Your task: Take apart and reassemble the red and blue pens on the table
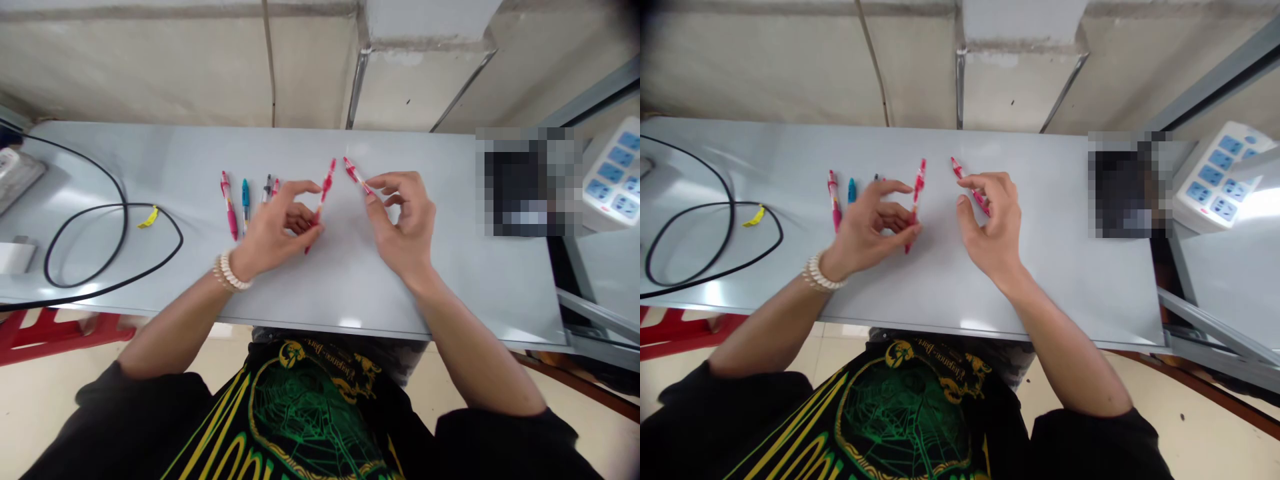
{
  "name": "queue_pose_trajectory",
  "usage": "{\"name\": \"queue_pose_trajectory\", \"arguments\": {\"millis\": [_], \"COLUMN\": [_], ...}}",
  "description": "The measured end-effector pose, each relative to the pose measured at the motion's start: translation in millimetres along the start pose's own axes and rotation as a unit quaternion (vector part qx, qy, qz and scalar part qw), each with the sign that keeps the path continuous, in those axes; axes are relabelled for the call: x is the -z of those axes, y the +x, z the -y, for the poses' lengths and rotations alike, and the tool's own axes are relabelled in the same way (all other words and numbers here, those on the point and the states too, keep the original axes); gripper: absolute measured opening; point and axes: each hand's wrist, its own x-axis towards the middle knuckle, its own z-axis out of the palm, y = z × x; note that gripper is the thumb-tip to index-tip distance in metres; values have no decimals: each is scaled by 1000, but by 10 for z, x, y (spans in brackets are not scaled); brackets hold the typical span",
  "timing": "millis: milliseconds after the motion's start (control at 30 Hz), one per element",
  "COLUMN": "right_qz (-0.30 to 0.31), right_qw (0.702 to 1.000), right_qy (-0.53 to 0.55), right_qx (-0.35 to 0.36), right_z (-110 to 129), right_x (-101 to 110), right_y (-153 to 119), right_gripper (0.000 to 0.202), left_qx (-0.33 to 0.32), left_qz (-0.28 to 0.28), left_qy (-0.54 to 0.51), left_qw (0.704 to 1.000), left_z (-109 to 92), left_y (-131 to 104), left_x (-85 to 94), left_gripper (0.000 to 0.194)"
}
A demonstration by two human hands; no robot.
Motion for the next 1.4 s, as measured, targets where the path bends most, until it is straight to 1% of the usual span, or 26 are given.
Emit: {"name": "queue_pose_trajectory", "arguments": {"millis": [67, 100, 133, 167, 233, 267, 333, 400, 500, 600, 700, 800, 867, 933, 1000, 1033, 1067, 1133, 1200, 1300, 1400], "right_qz": [14, 25, 35, 44, 59, 68, 89, 109, 118, 111, 104, 120, 134, 149, 173, 191, 210, 241, 245, 211, 208], "right_qw": [993, 986, 979, 972, 966, 965, 967, 969, 973, 980, 991, 986, 975, 963, 951, 946, 941, 935, 940, 951, 945], "right_qy": [-116, -164, -202, -229, -251, -250, -237, -221, -200, -162, -67, 73, 151, 206, 241, 251, 256, 250, 231, 218, 238], "right_qx": [13, 15, 17, 19, 24, 26, 22, 12, -7, -32, -59, -86, -92, -90, -83, -79, -75, -67, -59, -54, -81], "right_z": [-87, -130, -174, -217, -298, -334, -391, -421, -411, -345, -251, -164, -117, -75, -30, -5, 20, 67, 101, 117, 111], "right_x": [38, 44, 44, 38, 20, 11, 2, 4, 28, 65, 86, 72, 45, 8, -32, -52, -71, -105, -127, -131, -113], "right_y": [21, 27, 28, 26, 17, 11, 5, 10, 36, 75, 107, 113, 98, 68, 24, 0, -25, -69, -97, -98, -79], "right_gripper": [17, 18, 19, 20, 21, 22, 25, 26, 27, 28, 24, 18, 19, 22, 25, 25, 24, 23, 22, 23, 26], "left_qx": [-11, -10, -13, -22, -27, -9, 27, 53, 66, 58, 20, -3, -15, -24, -11, 0, 19, 31, 39, 54, 71], "left_qz": [-66, -106, -126, -136, -147, -149, -150, -135, -101, -106, -97, -79, -87, -110, -124, -120, -95, -58, -52, -64, -68], "left_qy": [33, 72, 128, 189, 290, 320, 348, 361, 374, 344, 348, 369, 342, 273, 161, 94, 20, -99, -171, -247, -282], "left_qw": [997, 992, 984, 972, 945, 936, 925, 921, 919, 931, 932, 926, 936, 955, 979, 988, 995, 993, 983, 966, 954], "left_z": [16, 29, 45, 62, 101, 121, 155, 180, 207, 246, 304, 332, 303, 227, 121, 65, 12, -70, -114, -134, -137], "left_y": [54, 79, 101, 121, 155, 168, 185, 189, 171, 141, 127, 141, 159, 171, 167, 157, 144, 112, 85, 75, 88], "left_x": [201, 306, 412, 513, 687, 754, 833, 842, 776, 712, 709, 727, 706, 637, 524, 459, 395, 284, 210, 154, 112], "left_gripper": [46, 36, 24, 15, 13, 14, 13, 11, 11, 10, 11, 12, 10, 10, 22, 30, 37, 41, 35, 29, 33]}}
